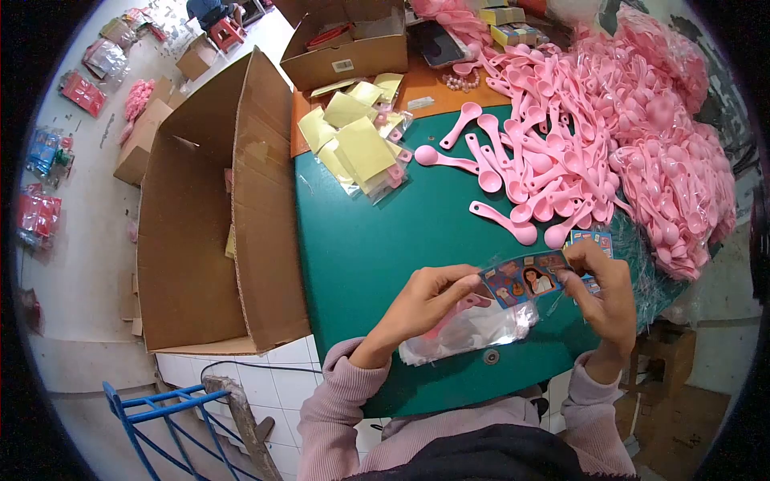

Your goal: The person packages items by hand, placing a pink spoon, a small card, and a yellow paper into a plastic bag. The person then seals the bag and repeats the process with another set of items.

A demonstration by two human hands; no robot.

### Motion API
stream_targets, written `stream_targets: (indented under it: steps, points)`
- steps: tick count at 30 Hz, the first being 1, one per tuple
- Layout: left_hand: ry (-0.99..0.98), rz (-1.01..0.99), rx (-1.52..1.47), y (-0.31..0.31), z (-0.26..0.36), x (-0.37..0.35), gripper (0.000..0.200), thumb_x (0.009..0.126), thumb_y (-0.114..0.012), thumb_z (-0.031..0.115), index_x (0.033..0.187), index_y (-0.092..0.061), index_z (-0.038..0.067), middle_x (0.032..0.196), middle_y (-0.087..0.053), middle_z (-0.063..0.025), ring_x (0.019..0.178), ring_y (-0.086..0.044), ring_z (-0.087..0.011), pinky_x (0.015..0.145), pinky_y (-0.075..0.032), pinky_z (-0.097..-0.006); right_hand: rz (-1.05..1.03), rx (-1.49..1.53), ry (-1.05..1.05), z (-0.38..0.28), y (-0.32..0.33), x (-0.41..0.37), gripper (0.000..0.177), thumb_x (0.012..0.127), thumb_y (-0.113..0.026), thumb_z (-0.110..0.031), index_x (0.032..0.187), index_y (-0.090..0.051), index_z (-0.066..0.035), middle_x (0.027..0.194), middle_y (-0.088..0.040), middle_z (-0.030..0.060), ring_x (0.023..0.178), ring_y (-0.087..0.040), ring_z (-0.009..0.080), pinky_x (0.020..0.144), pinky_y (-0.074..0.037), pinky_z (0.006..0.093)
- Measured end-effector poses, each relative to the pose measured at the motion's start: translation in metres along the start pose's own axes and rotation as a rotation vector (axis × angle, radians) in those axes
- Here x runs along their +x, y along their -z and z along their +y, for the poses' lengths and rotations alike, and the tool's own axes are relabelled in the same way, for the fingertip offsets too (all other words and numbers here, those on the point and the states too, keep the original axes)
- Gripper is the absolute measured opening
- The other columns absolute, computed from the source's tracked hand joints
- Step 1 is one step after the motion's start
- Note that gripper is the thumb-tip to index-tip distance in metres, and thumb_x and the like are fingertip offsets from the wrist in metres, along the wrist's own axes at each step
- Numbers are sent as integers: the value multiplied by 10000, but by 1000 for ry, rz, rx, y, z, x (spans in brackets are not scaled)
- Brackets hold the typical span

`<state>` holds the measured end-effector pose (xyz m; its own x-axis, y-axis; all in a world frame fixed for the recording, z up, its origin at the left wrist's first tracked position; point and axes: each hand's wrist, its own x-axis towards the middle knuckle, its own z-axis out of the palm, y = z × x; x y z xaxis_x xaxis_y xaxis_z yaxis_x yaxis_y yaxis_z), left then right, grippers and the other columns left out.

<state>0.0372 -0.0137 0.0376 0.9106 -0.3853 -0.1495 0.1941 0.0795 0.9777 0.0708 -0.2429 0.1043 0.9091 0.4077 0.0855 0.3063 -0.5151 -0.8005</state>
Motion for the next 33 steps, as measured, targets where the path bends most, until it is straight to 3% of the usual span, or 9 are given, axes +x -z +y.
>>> stream_targets:
  steps: [2,7,8,12,15,19,22,29,33]
  points:
    - [-34,1,63,-4,-4,0,285,931,-440,189,1014,-590,-39,854,-647,-85,788,-595,-120,716,-475,-248,-29,-42,18,-2,1,1,123,749,-596,17,859,-542,8,686,-589,129,618,-608,184,565,-454,280]
    - [-29,-47,204,-16,5,-5,378,896,-508,169,1261,-467,79,833,-655,-105,723,-596,-118,702,-479,-276,-518,-206,169,3,-20,6,190,759,-617,-113,879,-502,-20,662,-562,138,599,-579,314,541,-446,392]
    - [-78,-101,415,-13,6,-5,537,883,-533,197,1365,-305,133,805,-658,-135,706,-636,-192,679,-477,-305,-534,-364,271,7,-23,4,231,750,-609,-146,911,-494,-25,663,-553,132,629,-555,351,558,-433,436]
    - [-9,-70,460,-20,7,-9,708,855,-569,248,1408,-136,153,801,-657,-155,719,-638,-318,641,-478,-359,-404,-188,407,9,-33,10,223,734,-612,-139,906,-520,-30,693,-566,128,673,-562,344,580,-444,417]
    - [-38,16,445,-19,7,-12,683,850,-575,262,1395,-185,128,824,-656,-166,697,-643,-320,651,-492,-349,-435,-103,417,14,-36,13,173,709,-625,-101,847,-558,-23,693,-564,122,666,-566,310,582,-446,383]
    - [65,-147,457,22,7,-13,667,826,-614,231,1367,-250,88,884,-658,-146,731,-651,-252,674,-503,-307,-349,143,93,21,-27,18,157,647,-700,-41,725,-570,0,646,-546,46,598,-535,131,545,-410,257]
    - [-3,-118,-13,44,-12,-12,638,779,-672,144,1313,-335,54,954,-627,-101,831,-585,-102,672,-498,-226,-244,326,-238,26,-25,22,177,685,-722,-81,717,-577,15,625,-531,-30,610,-465,39,540,-393,226]
    - [73,-74,20,40,-5,-12,584,801,-631,95,1306,-342,56,939,-630,-104,830,-595,-109,696,-499,-228,-363,449,-252,34,-27,25,137,697,-702,-90,746,-624,12,609,-551,-9,588,-462,31,532,-377,201]
    - [33,37,150,38,-12,-12,556,825,-601,97,1308,-327,67,951,-623,-124,840,-602,-136,719,-516,-269,-197,188,-76,22,-37,39,131,697,-690,-70,708,-598,22,597,-565,16,563,-486,50,516,-393,223]
